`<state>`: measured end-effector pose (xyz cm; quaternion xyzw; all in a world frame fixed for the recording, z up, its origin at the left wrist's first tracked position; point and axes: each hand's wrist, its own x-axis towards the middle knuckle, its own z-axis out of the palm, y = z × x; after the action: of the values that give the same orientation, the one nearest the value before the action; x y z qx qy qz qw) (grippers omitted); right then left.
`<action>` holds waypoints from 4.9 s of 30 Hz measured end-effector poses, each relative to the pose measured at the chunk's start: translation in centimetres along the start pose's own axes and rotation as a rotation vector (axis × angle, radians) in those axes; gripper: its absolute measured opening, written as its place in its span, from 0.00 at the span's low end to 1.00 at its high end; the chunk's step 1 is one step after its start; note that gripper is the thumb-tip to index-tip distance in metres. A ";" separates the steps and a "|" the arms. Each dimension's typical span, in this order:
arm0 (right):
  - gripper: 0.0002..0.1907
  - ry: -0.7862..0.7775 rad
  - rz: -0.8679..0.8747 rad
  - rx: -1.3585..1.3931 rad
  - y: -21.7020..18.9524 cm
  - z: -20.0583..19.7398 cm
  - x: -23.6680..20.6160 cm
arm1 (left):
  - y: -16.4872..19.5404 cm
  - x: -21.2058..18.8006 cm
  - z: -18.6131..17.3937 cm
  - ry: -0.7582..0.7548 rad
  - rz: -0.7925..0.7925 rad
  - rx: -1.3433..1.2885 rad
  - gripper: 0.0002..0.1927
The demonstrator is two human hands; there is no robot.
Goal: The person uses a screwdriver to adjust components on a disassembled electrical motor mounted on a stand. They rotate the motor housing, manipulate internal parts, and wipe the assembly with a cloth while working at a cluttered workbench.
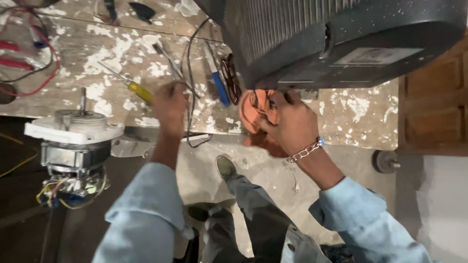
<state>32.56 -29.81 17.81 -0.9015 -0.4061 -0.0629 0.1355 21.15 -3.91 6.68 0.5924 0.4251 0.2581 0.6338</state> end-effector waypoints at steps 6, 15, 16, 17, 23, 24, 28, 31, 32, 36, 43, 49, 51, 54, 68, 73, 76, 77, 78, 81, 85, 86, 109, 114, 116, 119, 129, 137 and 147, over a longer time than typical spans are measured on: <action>0.18 -0.054 -0.015 0.534 -8.0 -1.4 3.1 | 1.8 -4.7 4.4 -0.696 -0.200 -0.986 0.30; 0.29 0.063 -0.303 1.046 -18.2 -3.9 5.0 | 11.9 -10.9 0.3 -0.216 0.292 -0.671 0.34; 0.31 0.073 -0.348 1.044 -19.3 -4.3 5.0 | 13.4 -9.8 -1.6 -0.212 0.337 -0.559 0.36; 0.33 0.087 -0.391 1.037 -20.4 -4.6 4.6 | 14.6 -9.2 -3.2 -0.212 0.379 -0.449 0.37; 0.31 -0.030 -0.555 1.214 -24.7 -6.6 8.1 | 15.8 -12.1 -4.8 -0.024 0.397 -0.689 0.34; 0.30 -0.104 -0.502 1.293 -25.1 -6.9 8.4 | 15.9 -12.6 -5.2 -0.056 0.381 -0.716 0.34; 0.22 0.021 -0.490 1.355 -26.5 -8.3 5.9 | 18.3 -12.9 -8.5 0.015 0.626 -0.625 0.33; 0.19 -0.021 -0.616 1.451 -28.0 -9.1 3.1 | 21.1 -10.5 -13.2 -0.124 0.668 -1.178 0.32; 0.19 0.030 -0.697 1.332 -28.5 -9.2 3.2 | 21.6 -10.3 -13.8 -0.240 0.604 -1.486 0.31; 0.25 -0.019 -0.618 1.122 -29.5 -8.5 7.9 | 21.7 -11.8 -11.1 0.091 0.677 -0.950 0.38; 0.37 -0.303 -0.911 1.246 -28.7 -9.2 8.6 | 23.1 -10.5 -16.0 0.082 0.314 -0.904 0.36; 0.41 -1.284 -0.484 2.483 -31.7 -13.4 9.1 | 20.1 -9.2 -15.2 -0.199 0.380 -1.245 0.30; 0.42 -1.348 -0.293 2.700 -32.5 -11.8 10.3 | 19.3 -9.2 -14.9 -0.177 0.355 -1.284 0.31; 0.39 -1.286 -0.324 2.379 -32.6 -7.8 11.3 | 18.7 -9.9 -15.6 -0.055 0.419 -1.303 0.30; 0.26 -0.097 -0.936 1.279 -34.2 -6.2 4.8 | 17.5 -7.8 -19.0 -0.333 1.080 -1.186 0.27; 0.28 -0.114 -0.979 1.128 -32.6 -3.4 4.5 | 16.0 -6.8 -19.8 -0.359 0.751 -1.303 0.23; 0.20 -0.051 -0.972 1.081 -32.0 -2.5 8.2 | 15.5 -9.4 -19.3 -0.481 0.484 -1.421 0.36; 0.16 -0.025 -0.949 1.054 -31.6 -2.4 9.6 | 15.2 -10.4 -19.0 -0.532 0.380 -1.467 0.43; 0.15 -0.112 -0.803 1.196 -31.2 -2.1 11.0 | 14.9 -11.0 -18.9 -0.536 0.349 -1.396 0.43; 0.16 -0.252 -0.205 1.377 -29.3 -1.2 13.6 | 13.1 -11.8 -19.5 -0.314 0.309 -0.946 0.44; 0.09 0.006 -0.772 0.833 -26.9 0.9 12.5 | 9.4 -10.6 -19.9 0.243 0.186 0.347 0.60; 0.11 0.005 -0.951 0.737 -26.8 1.4 11.7 | 8.4 -10.2 -19.7 0.299 0.101 0.685 0.68; 0.21 0.049 -1.071 0.029 -26.4 7.6 1.0 | 1.7 -7.9 -17.3 0.510 0.159 1.101 0.28; 0.18 -0.380 -0.898 0.259 -25.6 3.1 0.9 | 3.9 -9.1 -18.8 0.257 -0.049 1.011 0.40; 0.24 -0.352 -0.881 0.434 -26.2 2.2 1.7 | 4.0 -10.0 -19.8 0.311 -0.006 0.921 0.51; 0.31 -0.221 -1.037 0.409 -28.2 2.7 3.3 | 3.3 -10.8 -19.7 0.459 0.145 0.899 0.43; 0.23 -0.085 -1.002 0.370 -28.8 8.5 2.3 | 0.8 -10.4 -19.0 0.421 -0.018 0.897 0.27; 0.06 -0.212 -0.811 0.894 -27.1 8.1 2.7 | 1.6 -10.3 -19.0 0.396 -0.150 0.897 0.30; 0.14 -0.267 -0.904 0.754 -27.7 5.0 3.3 | 0.4 -9.6 -19.6 0.443 -0.037 0.783 0.25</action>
<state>13.99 -8.48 19.13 -0.5293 -0.7570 0.1479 0.3534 -0.20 -1.44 10.60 0.7104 0.6267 0.1871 0.2599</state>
